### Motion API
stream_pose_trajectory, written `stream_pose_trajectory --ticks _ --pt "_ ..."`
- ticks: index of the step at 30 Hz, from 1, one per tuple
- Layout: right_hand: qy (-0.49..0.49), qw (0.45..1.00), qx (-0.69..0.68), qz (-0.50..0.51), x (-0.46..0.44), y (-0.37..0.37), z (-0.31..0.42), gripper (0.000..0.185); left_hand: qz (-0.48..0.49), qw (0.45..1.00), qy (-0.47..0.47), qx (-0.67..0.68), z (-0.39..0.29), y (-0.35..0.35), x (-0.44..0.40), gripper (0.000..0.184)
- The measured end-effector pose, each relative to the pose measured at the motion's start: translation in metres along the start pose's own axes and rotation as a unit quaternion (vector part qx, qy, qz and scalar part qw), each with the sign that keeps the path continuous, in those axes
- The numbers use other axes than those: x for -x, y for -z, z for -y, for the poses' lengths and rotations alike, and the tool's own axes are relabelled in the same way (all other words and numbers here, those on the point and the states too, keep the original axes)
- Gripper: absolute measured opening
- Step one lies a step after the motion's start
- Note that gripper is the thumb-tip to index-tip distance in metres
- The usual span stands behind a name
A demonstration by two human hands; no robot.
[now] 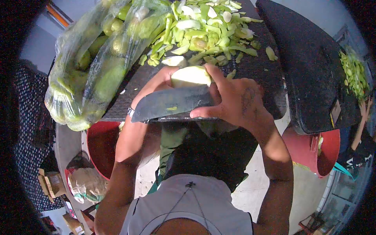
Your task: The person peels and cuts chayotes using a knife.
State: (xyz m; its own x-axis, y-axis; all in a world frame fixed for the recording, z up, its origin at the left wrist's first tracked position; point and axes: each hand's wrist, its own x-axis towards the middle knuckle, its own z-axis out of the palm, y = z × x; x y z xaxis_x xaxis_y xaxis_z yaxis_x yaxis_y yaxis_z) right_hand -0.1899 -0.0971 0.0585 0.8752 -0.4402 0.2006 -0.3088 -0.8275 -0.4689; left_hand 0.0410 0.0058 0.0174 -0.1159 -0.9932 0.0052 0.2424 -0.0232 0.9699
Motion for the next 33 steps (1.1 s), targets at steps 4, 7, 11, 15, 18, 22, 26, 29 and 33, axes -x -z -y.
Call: stream_pose_trajectory --ticks 4,7,11,15,18,22,26,29,33 --pt "0.022 1.000 0.000 0.010 -0.001 0.000 0.002 0.106 0.004 0.989 0.032 -0.147 -0.011 0.003 0.000 0.032" --pt "0.027 0.999 -0.013 0.029 -0.001 0.003 0.006 0.104 0.024 0.992 0.044 -0.113 -0.011 0.008 0.003 0.031" --pt "0.021 0.999 -0.014 0.031 0.001 0.004 0.008 0.105 0.061 0.995 0.025 -0.078 -0.011 0.008 0.005 0.029" --pt "0.057 0.998 0.011 -0.013 -0.005 -0.004 0.007 0.104 0.020 0.998 -0.011 -0.055 0.002 -0.011 0.014 0.032" --pt "0.039 0.999 0.001 0.007 0.000 -0.004 -0.002 0.104 0.006 1.000 0.001 -0.009 0.001 -0.018 0.015 0.034" --pt "0.023 0.999 -0.025 -0.022 0.007 -0.012 -0.002 0.105 -0.064 0.988 0.032 -0.140 -0.015 -0.031 0.019 0.036" --pt "0.035 0.997 0.007 -0.065 0.002 -0.020 -0.001 0.104 0.014 0.971 -0.042 -0.233 -0.001 0.002 0.008 0.051" --pt "0.020 0.999 0.008 -0.031 -0.003 -0.018 0.001 0.103 0.038 0.933 -0.204 -0.294 0.004 -0.010 0.010 0.030" --pt "0.035 0.999 -0.022 -0.010 -0.011 -0.014 0.001 0.099 -0.027 0.831 -0.202 -0.518 0.015 -0.020 0.018 0.036"
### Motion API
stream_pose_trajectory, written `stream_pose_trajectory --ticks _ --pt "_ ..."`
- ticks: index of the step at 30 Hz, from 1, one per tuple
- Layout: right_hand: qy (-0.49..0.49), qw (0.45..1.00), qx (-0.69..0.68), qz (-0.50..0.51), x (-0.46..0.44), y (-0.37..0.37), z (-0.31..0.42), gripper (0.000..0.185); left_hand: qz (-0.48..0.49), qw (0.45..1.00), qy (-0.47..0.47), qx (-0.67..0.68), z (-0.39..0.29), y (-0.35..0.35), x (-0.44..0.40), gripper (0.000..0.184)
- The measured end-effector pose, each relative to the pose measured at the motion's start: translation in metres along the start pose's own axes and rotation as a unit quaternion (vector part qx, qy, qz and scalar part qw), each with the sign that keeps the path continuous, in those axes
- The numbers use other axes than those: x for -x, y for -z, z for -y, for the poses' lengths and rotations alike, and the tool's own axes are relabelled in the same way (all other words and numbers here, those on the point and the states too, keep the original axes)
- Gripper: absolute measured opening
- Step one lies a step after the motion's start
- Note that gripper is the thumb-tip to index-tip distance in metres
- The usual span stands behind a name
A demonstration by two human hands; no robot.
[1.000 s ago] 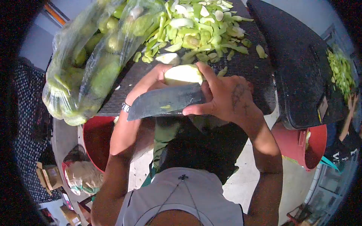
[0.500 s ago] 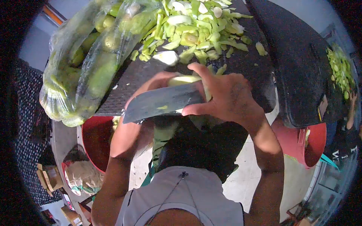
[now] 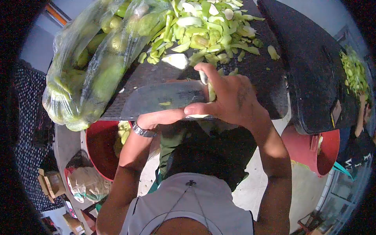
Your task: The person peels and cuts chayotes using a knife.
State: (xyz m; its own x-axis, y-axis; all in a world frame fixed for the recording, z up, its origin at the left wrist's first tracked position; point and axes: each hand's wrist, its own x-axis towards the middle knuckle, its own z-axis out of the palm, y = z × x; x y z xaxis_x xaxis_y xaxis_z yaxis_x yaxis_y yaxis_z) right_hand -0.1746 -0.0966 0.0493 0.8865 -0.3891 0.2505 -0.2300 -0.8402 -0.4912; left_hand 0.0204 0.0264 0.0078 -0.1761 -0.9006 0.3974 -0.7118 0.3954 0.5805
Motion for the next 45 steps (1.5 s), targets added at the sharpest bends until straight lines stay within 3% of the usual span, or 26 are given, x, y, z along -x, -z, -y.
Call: stream_pose_trajectory --ticks 2,4,7,8,11,12,15,16,18,19,20,22,24,26,29,30,33,37,40,41,43,45 --pt "-0.011 1.000 -0.001 0.004 -0.002 -0.001 0.003 0.098 -0.068 0.996 -0.034 -0.036 0.017 -0.008 0.011 0.036" --pt "0.015 1.000 -0.007 -0.024 0.002 -0.011 0.002 0.097 -0.017 0.970 0.152 0.189 -0.002 0.016 0.002 0.037" --pt "-0.009 1.000 -0.008 -0.001 -0.002 -0.016 0.001 0.096 -0.106 0.964 -0.058 0.237 0.015 -0.001 0.009 0.047" --pt "-0.022 1.000 -0.002 0.003 -0.006 -0.015 0.002 0.095 -0.102 0.986 -0.078 0.109 0.019 0.000 0.012 0.047" --pt "-0.043 0.999 0.000 0.007 -0.016 -0.016 0.004 0.091 -0.156 0.987 -0.023 0.026 0.014 -0.002 0.011 0.027" --pt "-0.045 0.999 -0.003 0.009 -0.020 -0.017 0.003 0.089 -0.121 0.993 0.014 0.004 0.012 0.004 0.010 0.027" --pt "0.006 1.000 -0.016 -0.006 -0.031 -0.021 -0.005 0.077 -0.046 0.970 0.203 0.123 -0.013 0.018 0.004 0.029" --pt "-0.029 0.998 -0.045 -0.028 -0.040 -0.027 -0.023 0.076 -0.022 0.941 0.275 0.194 -0.024 0.020 0.001 0.030" --pt "-0.105 0.991 -0.051 -0.059 -0.058 -0.026 -0.055 0.067 -0.047 0.945 0.281 0.163 -0.031 0.022 0.001 0.038" --pt "-0.015 0.996 0.036 -0.083 -0.067 -0.029 -0.084 0.067 -0.069 0.931 0.302 0.191 -0.032 0.022 0.002 0.037" --pt "0.077 0.984 0.125 -0.106 -0.079 -0.037 -0.122 0.066 -0.093 0.917 0.321 0.219 -0.033 0.023 0.003 0.037" --pt "0.023 0.987 0.122 -0.102 -0.089 -0.032 -0.114 0.064 -0.110 0.869 0.389 0.287 -0.029 0.022 0.004 0.037" --pt "-0.256 0.964 -0.060 -0.050 -0.107 -0.010 -0.094 0.059 -0.128 0.812 0.371 0.431 -0.019 0.017 0.008 0.038" --pt "-0.290 0.943 -0.160 -0.016 -0.116 0.017 -0.064 0.053 -0.135 0.769 0.344 0.522 -0.012 0.011 0.011 0.045" --pt "-0.283 0.919 -0.274 -0.015 -0.119 0.021 -0.065 0.043 -0.196 0.616 0.258 0.718 -0.002 0.006 0.015 0.058" --pt "-0.272 0.912 -0.307 -0.022 -0.119 0.018 -0.070 0.040 -0.181 0.470 0.190 0.843 0.001 0.010 0.014 0.067" --pt "-0.290 0.896 -0.335 -0.026 -0.121 0.006 -0.078 0.035 -0.310 0.362 0.150 0.866 -0.005 -0.005 0.012 0.072" --pt "-0.291 0.898 -0.330 -0.017 -0.118 -0.004 -0.081 0.030 -0.273 0.295 0.191 0.896 0.003 -0.029 0.010 0.069" --pt "-0.306 0.900 -0.309 -0.041 -0.117 -0.007 -0.082 0.026 -0.194 0.323 0.214 0.901 -0.003 -0.035 0.008 0.072" --pt "-0.303 0.909 -0.283 -0.038 -0.119 -0.007 -0.088 0.027 -0.120 0.308 0.234 0.914 -0.006 -0.033 0.007 0.071" --pt "-0.307 0.918 -0.248 -0.036 -0.121 -0.001 -0.086 0.033 -0.014 0.343 0.213 0.915 0.003 -0.036 0.007 0.075" --pt "-0.321 0.918 -0.231 -0.038 -0.123 0.005 -0.083 0.041 -0.101 0.366 0.137 0.915 -0.001 -0.036 0.007 0.075"
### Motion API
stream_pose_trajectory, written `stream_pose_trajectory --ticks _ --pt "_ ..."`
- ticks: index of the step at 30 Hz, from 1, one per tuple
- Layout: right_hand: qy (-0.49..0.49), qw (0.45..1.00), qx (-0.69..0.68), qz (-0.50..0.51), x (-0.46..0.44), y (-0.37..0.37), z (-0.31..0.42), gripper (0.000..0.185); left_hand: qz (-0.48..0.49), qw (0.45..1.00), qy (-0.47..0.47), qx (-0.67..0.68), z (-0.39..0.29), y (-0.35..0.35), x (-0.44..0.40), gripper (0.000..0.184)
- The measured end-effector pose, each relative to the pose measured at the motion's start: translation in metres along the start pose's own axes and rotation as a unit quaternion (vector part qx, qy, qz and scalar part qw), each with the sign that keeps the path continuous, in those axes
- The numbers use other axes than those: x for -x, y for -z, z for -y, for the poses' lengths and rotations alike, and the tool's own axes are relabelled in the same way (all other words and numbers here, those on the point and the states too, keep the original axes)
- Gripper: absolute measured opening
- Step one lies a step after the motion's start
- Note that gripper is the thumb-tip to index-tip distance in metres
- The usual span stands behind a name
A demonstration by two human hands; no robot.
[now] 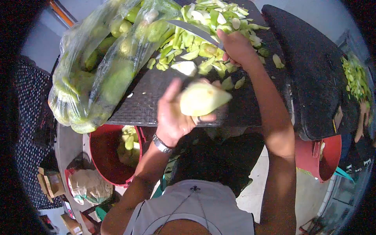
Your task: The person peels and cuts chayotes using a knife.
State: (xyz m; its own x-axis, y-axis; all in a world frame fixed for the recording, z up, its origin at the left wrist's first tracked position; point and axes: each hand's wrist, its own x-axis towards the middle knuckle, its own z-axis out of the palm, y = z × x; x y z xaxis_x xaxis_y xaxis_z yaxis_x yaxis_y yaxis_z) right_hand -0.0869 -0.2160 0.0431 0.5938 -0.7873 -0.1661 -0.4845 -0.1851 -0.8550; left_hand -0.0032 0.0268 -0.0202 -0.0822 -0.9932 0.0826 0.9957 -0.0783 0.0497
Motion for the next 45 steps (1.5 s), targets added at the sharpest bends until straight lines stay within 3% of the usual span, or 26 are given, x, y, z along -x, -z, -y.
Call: stream_pose_trajectory --ticks 2,5,8,12,15,18,21,24,29,32,40,45 --pt "0.021 0.999 0.025 -0.027 -0.002 -0.002 -0.010 0.048 -0.063 0.985 -0.159 0.004 0.006 -0.030 0.000 0.064" --pt "0.032 0.999 0.001 -0.033 -0.007 0.000 -0.019 0.050 0.032 0.991 -0.128 0.007 -0.005 -0.011 0.002 0.062" --pt "0.035 0.999 -0.017 -0.021 0.000 -0.002 -0.010 0.050 -0.092 0.986 -0.135 -0.039 -0.002 -0.020 -0.002 0.057" --pt "0.078 0.992 0.012 -0.101 0.011 -0.016 -0.011 0.046 -0.082 0.985 -0.150 -0.036 -0.001 -0.014 -0.007 0.063" --pt "0.060 0.996 -0.008 -0.061 -0.002 -0.008 -0.020 0.046 -0.033 0.987 -0.160 0.004 0.003 -0.010 -0.010 0.066" --pt "-0.012 0.993 -0.114 -0.009 0.019 -0.008 -0.007 0.047 -0.016 0.994 -0.104 0.008 0.007 -0.007 -0.010 0.070" --pt "-0.030 0.985 -0.100 0.139 0.036 0.001 -0.013 0.054 -0.074 0.986 -0.143 -0.047 0.008 -0.006 -0.013 0.070" --pt "0.013 0.962 -0.248 0.116 0.102 -0.014 -0.008 0.052 -0.133 0.963 -0.202 -0.116 0.004 -0.007 -0.014 0.069" --pt "-0.061 0.962 -0.243 0.104 0.183 -0.036 -0.021 0.033 -0.165 0.937 -0.244 -0.188 0.002 -0.009 -0.018 0.059" --pt "-0.050 0.971 -0.225 0.066 0.203 -0.048 -0.032 0.024 -0.194 0.919 -0.258 -0.224 0.009 -0.015 -0.018 0.052" --pt "-0.093 0.961 -0.247 0.081 0.226 -0.051 -0.044 0.023 -0.260 0.898 -0.277 -0.222 0.019 -0.008 -0.022 0.040" --pt "-0.115 0.963 -0.225 0.096 0.234 -0.053 -0.046 0.024 -0.251 0.900 -0.266 -0.236 0.017 -0.002 -0.019 0.049"
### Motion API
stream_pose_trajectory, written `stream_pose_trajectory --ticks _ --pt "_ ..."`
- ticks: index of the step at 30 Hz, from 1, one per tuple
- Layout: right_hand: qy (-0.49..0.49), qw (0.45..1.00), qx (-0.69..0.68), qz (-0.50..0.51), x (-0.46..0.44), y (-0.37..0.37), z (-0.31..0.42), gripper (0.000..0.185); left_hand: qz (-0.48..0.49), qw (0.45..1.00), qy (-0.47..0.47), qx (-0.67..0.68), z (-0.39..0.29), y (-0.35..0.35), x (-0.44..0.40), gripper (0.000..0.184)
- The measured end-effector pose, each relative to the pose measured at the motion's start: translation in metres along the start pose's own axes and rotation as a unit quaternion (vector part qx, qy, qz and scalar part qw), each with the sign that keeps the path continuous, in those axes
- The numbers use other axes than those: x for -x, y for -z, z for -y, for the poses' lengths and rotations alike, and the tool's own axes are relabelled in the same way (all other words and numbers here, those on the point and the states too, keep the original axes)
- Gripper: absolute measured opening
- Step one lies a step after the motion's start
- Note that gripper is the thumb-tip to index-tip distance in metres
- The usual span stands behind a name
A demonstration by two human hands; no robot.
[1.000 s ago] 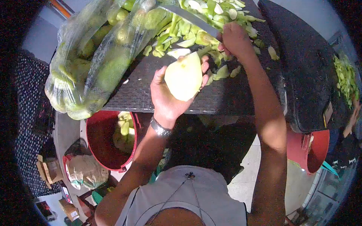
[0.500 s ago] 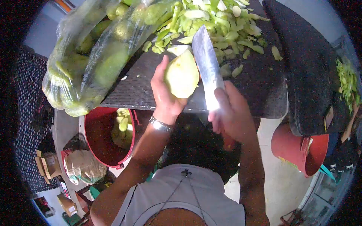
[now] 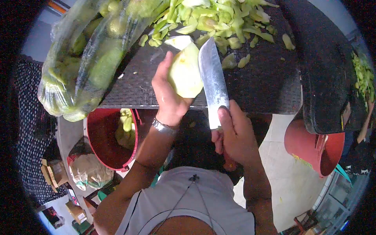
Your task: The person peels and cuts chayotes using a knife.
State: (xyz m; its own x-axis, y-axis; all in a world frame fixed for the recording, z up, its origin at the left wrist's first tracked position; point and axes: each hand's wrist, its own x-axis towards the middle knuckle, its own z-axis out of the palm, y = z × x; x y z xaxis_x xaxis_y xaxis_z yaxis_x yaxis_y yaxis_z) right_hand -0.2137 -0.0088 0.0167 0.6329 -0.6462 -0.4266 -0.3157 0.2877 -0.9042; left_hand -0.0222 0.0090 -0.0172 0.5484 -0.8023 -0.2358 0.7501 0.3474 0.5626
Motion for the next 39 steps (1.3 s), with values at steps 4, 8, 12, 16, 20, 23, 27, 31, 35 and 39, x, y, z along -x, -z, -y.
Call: stream_pose_trajectory --ticks 4,8,12,16,20,23,27,31,35,39 --pt "-0.029 0.999 0.019 0.001 0.009 0.001 -0.003 0.024 0.010 0.999 0.018 0.024 -0.002 -0.009 -0.001 0.051" --pt "-0.026 0.999 0.014 0.015 0.018 0.004 -0.010 0.025 0.048 0.998 0.039 0.021 -0.004 -0.004 -0.004 0.052" --pt "0.001 1.000 -0.014 0.008 0.014 0.000 -0.015 0.025 0.047 0.995 0.082 -0.019 0.004 -0.008 0.006 0.056" --pt "0.024 1.000 -0.012 0.014 0.007 0.002 -0.009 0.027 0.101 0.991 0.083 -0.031 0.012 -0.016 0.017 0.062" --pt "0.013 0.999 -0.047 0.017 0.001 -0.002 -0.002 0.028 0.070 0.995 0.070 -0.021 0.024 -0.020 0.029 0.068" --pt "0.020 0.998 -0.064 0.021 0.000 -0.004 -0.005 0.029 0.087 0.992 0.084 -0.047 0.025 -0.011 0.020 0.073" --pt "-0.006 0.998 -0.051 0.030 0.007 -0.009 -0.014 0.029 0.079 0.993 0.078 -0.033 0.019 -0.016 0.008 0.076" --pt "-0.007 0.997 -0.075 0.025 0.004 -0.005 -0.007 0.029 0.065 0.994 0.078 -0.032 0.028 -0.018 0.011 0.075" --pt "0.001 0.994 -0.105 0.042 -0.008 -0.005 -0.004 0.030 0.076 0.992 0.099 -0.007 0.032 -0.013 0.018 0.075" --pt "-0.039 0.984 -0.163 0.064 -0.014 -0.006 -0.002 0.031 0.097 0.994 0.056 0.007 0.023 -0.010 0.009 0.073"
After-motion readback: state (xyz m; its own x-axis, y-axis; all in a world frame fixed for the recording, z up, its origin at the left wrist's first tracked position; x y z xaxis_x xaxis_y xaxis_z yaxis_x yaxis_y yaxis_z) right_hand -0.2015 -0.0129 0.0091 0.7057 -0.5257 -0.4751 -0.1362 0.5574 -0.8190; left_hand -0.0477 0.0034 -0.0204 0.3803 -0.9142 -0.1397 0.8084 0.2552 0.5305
